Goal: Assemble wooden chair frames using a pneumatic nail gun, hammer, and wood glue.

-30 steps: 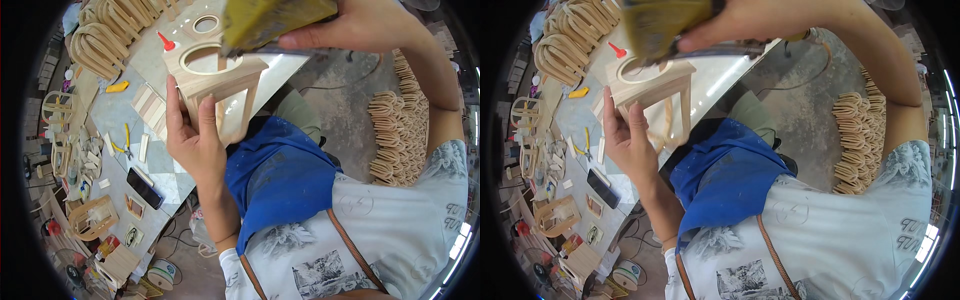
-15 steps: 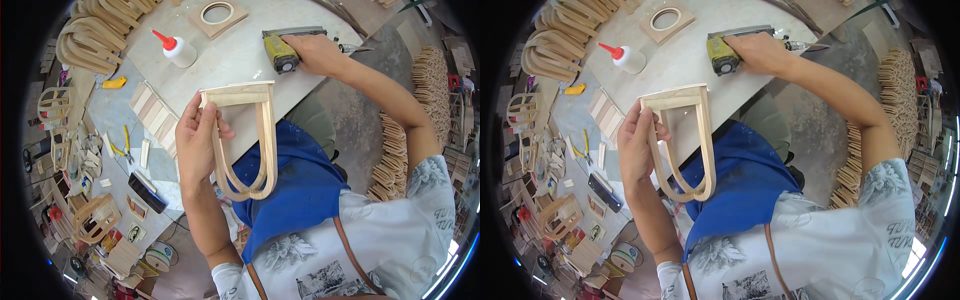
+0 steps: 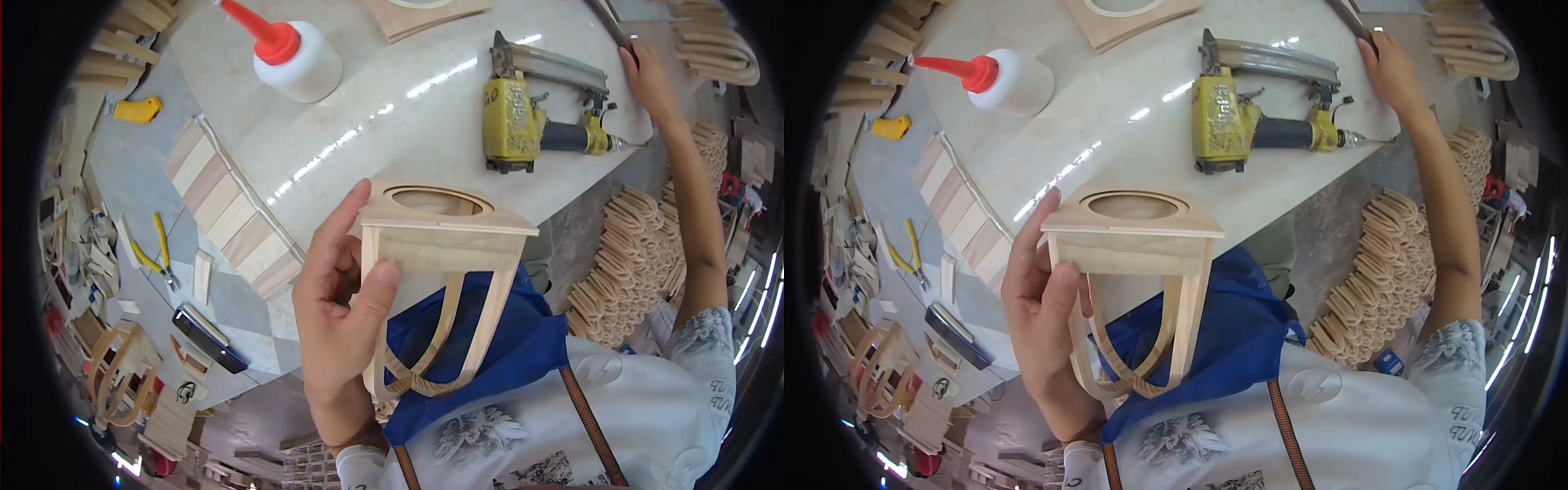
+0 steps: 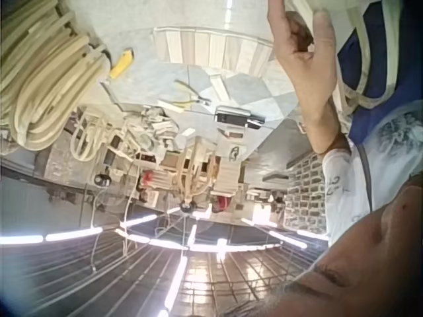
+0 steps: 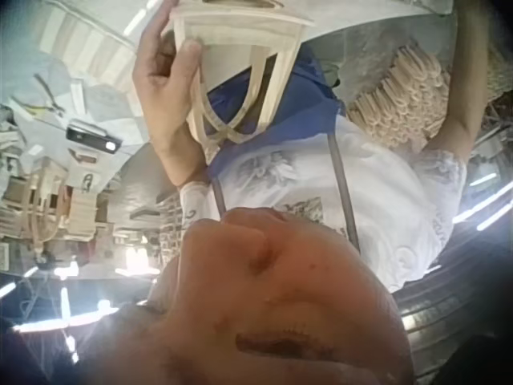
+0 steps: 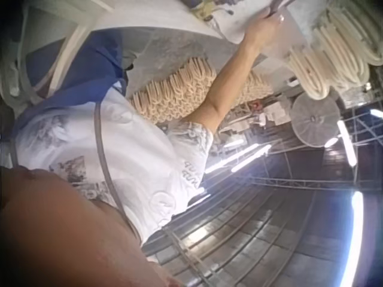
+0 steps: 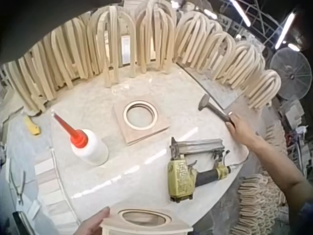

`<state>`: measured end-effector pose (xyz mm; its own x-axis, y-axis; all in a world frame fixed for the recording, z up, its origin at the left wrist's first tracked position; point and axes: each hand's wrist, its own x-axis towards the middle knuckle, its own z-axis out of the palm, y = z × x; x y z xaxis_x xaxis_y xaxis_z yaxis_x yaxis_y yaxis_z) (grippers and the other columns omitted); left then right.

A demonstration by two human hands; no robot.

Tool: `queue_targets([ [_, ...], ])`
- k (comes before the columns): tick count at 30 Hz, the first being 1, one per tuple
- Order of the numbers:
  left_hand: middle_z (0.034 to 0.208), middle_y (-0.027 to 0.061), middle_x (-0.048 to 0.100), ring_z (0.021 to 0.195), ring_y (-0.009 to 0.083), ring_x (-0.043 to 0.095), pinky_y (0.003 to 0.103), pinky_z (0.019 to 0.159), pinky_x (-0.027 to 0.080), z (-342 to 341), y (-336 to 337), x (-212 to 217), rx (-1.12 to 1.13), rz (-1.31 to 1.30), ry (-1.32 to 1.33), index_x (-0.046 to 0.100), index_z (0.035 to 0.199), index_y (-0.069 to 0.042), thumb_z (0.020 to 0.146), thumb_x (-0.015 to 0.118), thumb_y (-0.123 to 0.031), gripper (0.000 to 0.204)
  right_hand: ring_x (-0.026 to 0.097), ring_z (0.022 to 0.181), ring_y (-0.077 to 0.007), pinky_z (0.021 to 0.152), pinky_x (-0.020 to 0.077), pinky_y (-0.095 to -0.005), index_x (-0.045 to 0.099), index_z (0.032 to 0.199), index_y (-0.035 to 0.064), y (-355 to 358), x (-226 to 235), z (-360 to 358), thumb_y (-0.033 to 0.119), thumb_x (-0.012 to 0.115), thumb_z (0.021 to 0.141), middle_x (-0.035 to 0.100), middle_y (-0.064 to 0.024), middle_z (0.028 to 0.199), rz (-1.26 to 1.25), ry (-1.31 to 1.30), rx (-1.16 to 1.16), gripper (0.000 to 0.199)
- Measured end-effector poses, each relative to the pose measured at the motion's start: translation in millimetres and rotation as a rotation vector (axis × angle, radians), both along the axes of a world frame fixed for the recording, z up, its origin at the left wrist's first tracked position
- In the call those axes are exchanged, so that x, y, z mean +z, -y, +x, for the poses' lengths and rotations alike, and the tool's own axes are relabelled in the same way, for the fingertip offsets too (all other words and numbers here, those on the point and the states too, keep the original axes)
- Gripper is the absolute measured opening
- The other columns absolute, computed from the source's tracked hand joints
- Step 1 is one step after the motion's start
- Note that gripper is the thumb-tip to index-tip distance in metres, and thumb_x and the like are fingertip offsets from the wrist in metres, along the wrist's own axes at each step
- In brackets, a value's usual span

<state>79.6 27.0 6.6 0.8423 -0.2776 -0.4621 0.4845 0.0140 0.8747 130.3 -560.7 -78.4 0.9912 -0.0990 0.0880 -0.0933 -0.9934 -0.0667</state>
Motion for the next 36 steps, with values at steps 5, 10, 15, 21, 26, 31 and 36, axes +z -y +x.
queue_targets([
  [5,0.073,-0.0057,0.053,0.065,0.0055,0.04,0.019,0.064,0.031,-0.5,-3.3,-3.4,-0.016,-0.049,-0.009,0.057,0.159,-0.005,0.097,0.072,-0.004,0.064,0.07,0.094,-0.0408,0.083,0.0553,-0.046,0.069,0.126,0.0021,8.0,4.7,13.1,0.029,0.062,0.108,0.076,-0.0192,0.111,-0.215,0.004,-0.04,0.034],
  [10,0.07,-0.0064,0.05,0.065,0.0052,0.04,0.019,0.062,0.03,1.3,-6.1,-4.1,-0.046,-0.085,-0.001,0.057,0.16,-0.008,0.095,0.075,-0.004,0.067,0.067,0.078,-0.0347,0.073,0.0529,-0.0426,0.07,0.119,0.0017,-66.7,87.3,10.7,0.028,0.062,0.108,0.073,-0.0138,0.09,-0.178,-0.065,-0.169,0.03],
  [15,0.071,-0.0058,0.05,0.065,0.0051,0.039,0.019,0.06,0.029,-2.0,-9.3,-14.2,-0.049,-0.14,0.054,0.061,0.157,-0.01,0.094,0.076,-0.003,0.065,0.045,0.066,-0.0055,0.059,0.0354,-0.0214,0.07,0.11,0.0074,-194.3,161.2,-57.7,0.022,0.066,0.109,0.057,0.006,0.076,0.721,-0.257,-0.337,0.015],
  [21,0.073,-0.0045,0.053,0.065,0.0053,0.041,0.02,0.059,0.032,7.2,-7.9,-3.3,-0.077,-0.112,-0.008,0.064,0.153,-0.009,0.092,0.078,-0.002,0.063,0.053,0.069,-0.0161,0.063,0.0451,-0.0279,0.062,0.144,-0.0008,-283.4,186.3,-119.3,-0.001,0.064,0.103,0.066,-0.0059,0.1,0.777,-0.39,0.115,0.042],
  [26,0.074,-0.0035,0.055,0.066,0.0061,0.044,0.02,0.059,0.036,10.4,-6.8,-1.5,-0.065,-0.11,0.022,0.066,0.15,-0.008,0.091,0.079,-0.001,0.061,0.052,0.067,-0.0186,0.06,0.0443,-0.0295,0.057,0.154,0.0008,-309.0,191.8,-112.2,-0.001,0.066,0.102,0.064,-0.0071,0.097,0.563,-0.418,0.314,0.054],
  [31,0.075,-0.0024,0.057,0.066,0.0069,0.046,0.021,0.061,0.039,9.4,-11.1,-3.8,-0.088,-0.088,0.092,0.067,0.149,-0.007,0.089,0.081,-0.002,0.061,0.051,0.066,-0.0206,0.058,0.0437,-0.0307,0.052,0.162,0.0021,-325.2,199.4,-102.6,-0.002,0.067,0.1,0.062,-0.0081,0.095,0.368,-0.453,0.49,0.064],
  [36,0.076,-0.0016,0.058,0.066,0.0074,0.046,0.021,0.06,0.038,7.7,-10.1,-4.7,-0.085,-0.057,0.103,0.067,0.148,-0.006,0.089,0.081,-0.002,0.061,0.049,0.065,-0.0193,0.055,0.0429,-0.0304,0.054,0.162,0.0064,-328.5,200.9,-99.9,-0.002,0.068,0.1,0.058,-0.0061,0.091,0.355,-0.428,0.493,0.064],
])
